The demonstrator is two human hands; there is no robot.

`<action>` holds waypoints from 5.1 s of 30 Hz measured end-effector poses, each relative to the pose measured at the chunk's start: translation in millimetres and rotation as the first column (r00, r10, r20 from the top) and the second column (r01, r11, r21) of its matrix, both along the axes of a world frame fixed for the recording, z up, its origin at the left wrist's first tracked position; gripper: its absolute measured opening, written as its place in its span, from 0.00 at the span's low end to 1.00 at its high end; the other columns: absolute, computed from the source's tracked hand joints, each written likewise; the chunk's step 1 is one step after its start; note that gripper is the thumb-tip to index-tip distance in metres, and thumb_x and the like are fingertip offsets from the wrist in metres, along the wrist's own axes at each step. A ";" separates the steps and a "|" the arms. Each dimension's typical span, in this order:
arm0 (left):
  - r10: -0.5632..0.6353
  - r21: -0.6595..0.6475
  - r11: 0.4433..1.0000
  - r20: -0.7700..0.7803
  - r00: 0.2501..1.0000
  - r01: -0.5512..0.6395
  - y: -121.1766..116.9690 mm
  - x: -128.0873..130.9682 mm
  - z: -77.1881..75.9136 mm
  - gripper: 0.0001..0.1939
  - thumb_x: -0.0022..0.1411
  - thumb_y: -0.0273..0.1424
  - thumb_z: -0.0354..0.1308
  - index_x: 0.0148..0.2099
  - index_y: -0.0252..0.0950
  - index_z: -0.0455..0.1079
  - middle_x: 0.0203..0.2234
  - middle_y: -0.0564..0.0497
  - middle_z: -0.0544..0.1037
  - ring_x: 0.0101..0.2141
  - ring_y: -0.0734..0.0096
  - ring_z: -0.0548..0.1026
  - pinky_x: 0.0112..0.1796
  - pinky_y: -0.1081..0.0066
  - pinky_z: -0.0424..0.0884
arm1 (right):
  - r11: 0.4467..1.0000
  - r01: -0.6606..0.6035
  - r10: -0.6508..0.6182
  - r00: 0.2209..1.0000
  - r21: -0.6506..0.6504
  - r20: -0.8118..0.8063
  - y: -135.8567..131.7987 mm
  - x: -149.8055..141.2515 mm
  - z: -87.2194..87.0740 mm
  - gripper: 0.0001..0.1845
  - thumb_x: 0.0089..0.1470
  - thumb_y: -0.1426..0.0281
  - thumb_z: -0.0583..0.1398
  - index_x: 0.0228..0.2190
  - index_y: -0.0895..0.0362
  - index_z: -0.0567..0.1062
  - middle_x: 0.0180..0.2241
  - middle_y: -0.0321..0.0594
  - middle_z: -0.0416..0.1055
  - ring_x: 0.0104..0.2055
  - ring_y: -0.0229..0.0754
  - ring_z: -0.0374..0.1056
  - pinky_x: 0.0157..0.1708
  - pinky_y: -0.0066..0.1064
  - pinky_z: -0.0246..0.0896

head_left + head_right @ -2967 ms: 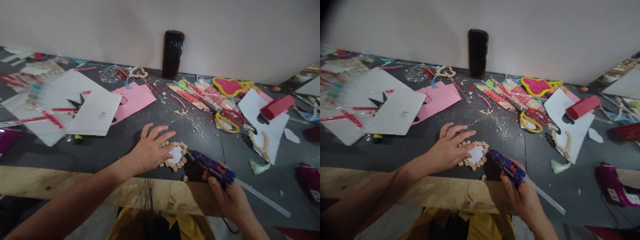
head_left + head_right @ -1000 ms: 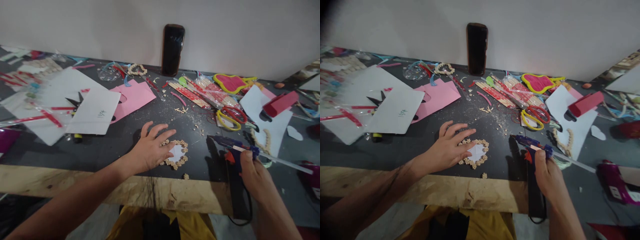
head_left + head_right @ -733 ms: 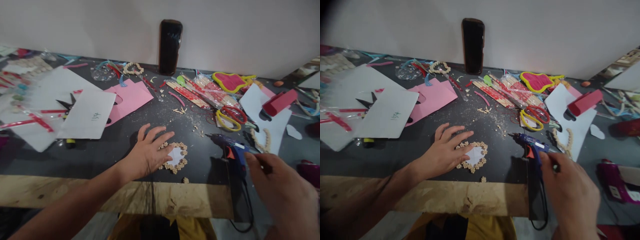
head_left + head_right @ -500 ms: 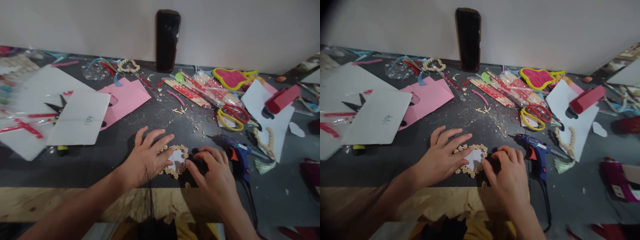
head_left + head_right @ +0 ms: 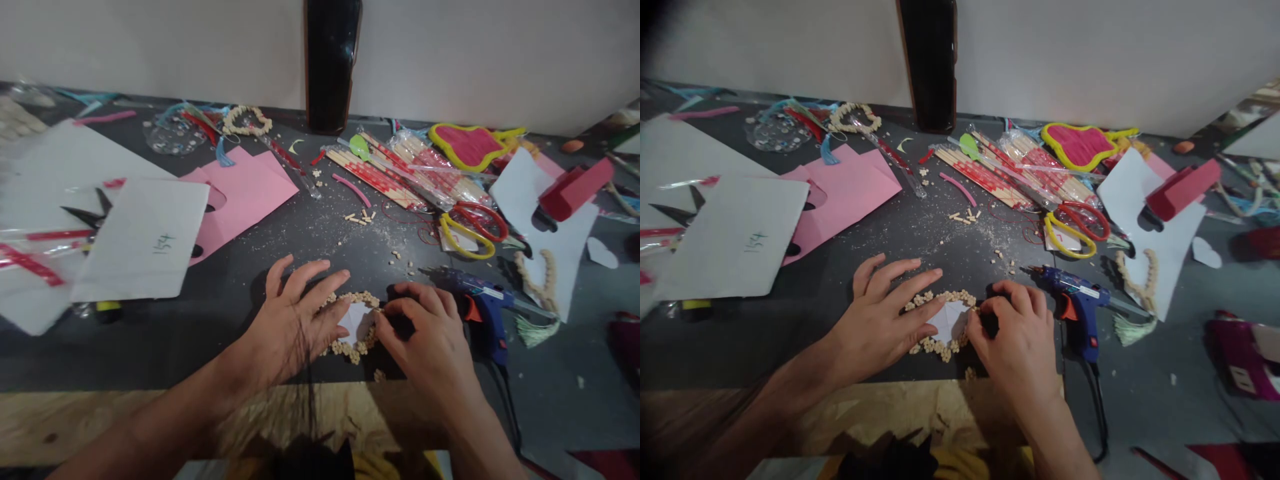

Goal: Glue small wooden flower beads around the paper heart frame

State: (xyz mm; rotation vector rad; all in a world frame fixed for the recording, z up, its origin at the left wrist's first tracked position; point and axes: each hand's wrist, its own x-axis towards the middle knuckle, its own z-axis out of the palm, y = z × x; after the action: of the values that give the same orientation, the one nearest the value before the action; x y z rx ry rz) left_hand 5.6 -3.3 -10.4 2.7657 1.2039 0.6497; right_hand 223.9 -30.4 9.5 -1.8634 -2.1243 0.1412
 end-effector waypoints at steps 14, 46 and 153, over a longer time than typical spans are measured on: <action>0.001 -0.011 1.000 0.006 1.000 -0.001 -1.2 -0.9 0.0 0.11 0.66 0.41 0.56 0.48 0.44 0.73 0.57 0.52 0.71 0.57 0.54 0.62 0.61 0.46 0.44 | 0.999 -0.043 0.039 0.992 0.032 0.116 2.7 -0.7 3.3 0.09 0.56 0.63 0.60 0.29 0.53 0.77 0.42 0.44 0.74 0.46 0.53 0.62 0.44 0.46 0.62; 0.000 -0.019 1.000 0.016 1.000 0.000 0.4 -1.0 1.9 0.13 0.66 0.43 0.56 0.47 0.43 0.74 0.57 0.52 0.71 0.57 0.55 0.62 0.61 0.48 0.43 | 0.995 -0.101 0.098 0.988 -0.013 -0.119 4.4 8.3 -5.6 0.08 0.58 0.64 0.60 0.36 0.52 0.79 0.39 0.42 0.76 0.43 0.48 0.66 0.47 0.47 0.62; 0.149 -0.106 0.985 0.087 0.985 -0.139 17.0 -10.6 18.4 0.17 0.68 0.24 0.46 0.51 0.42 0.72 0.55 0.49 0.72 0.59 0.58 0.59 0.57 0.52 0.55 | 0.980 -0.115 0.151 0.961 0.162 -0.231 -23.1 48.7 4.2 0.13 0.60 0.68 0.54 0.42 0.55 0.76 0.42 0.46 0.75 0.46 0.45 0.71 0.48 0.40 0.67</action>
State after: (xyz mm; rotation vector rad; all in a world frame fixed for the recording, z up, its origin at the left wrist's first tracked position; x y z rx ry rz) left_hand -5.1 13.7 8.0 2.5547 1.3858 0.7032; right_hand 272.6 -53.5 13.6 -1.5346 -2.0315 0.2233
